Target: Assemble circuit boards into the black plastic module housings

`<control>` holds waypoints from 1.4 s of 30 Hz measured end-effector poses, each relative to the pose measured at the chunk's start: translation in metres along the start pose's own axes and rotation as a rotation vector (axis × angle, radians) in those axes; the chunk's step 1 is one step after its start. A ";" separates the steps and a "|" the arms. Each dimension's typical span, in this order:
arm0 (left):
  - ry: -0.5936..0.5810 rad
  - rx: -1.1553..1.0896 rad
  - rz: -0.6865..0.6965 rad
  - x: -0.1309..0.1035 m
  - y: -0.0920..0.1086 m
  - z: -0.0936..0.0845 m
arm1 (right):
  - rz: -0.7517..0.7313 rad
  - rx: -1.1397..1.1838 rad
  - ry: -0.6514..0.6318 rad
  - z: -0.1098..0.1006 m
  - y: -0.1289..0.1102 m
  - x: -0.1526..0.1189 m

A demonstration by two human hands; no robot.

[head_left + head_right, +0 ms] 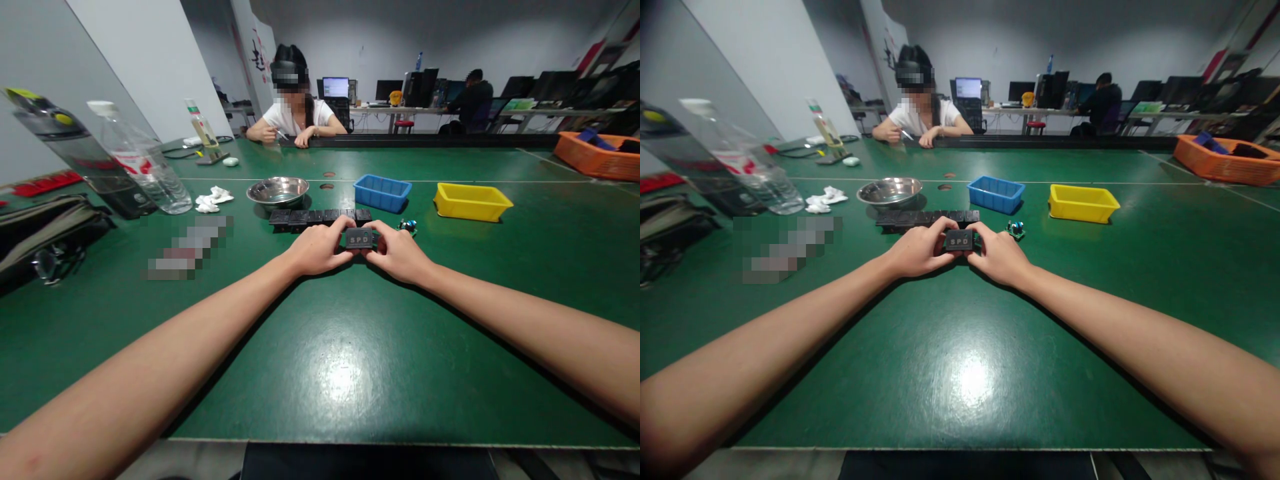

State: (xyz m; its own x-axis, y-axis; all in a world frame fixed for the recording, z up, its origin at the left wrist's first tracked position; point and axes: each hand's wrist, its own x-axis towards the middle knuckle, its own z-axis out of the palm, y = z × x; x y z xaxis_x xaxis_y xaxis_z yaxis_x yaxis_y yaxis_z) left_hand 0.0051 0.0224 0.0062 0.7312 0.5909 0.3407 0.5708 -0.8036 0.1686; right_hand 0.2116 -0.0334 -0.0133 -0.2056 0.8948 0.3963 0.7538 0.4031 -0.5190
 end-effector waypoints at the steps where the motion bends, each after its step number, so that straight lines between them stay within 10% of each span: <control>1: 0.005 0.002 0.004 0.000 0.000 0.000 | 0.000 -0.002 0.002 0.000 0.000 0.000; 42: 0.006 -0.001 0.006 0.000 -0.001 0.001 | 0.013 0.003 -0.004 0.000 -0.002 0.001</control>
State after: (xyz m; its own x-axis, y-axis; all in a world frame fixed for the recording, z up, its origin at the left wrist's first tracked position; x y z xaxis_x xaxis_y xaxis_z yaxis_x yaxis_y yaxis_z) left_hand 0.0051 0.0238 0.0048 0.7321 0.5860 0.3474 0.5664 -0.8069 0.1676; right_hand 0.2103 -0.0336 -0.0123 -0.1986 0.9008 0.3862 0.7544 0.3921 -0.5265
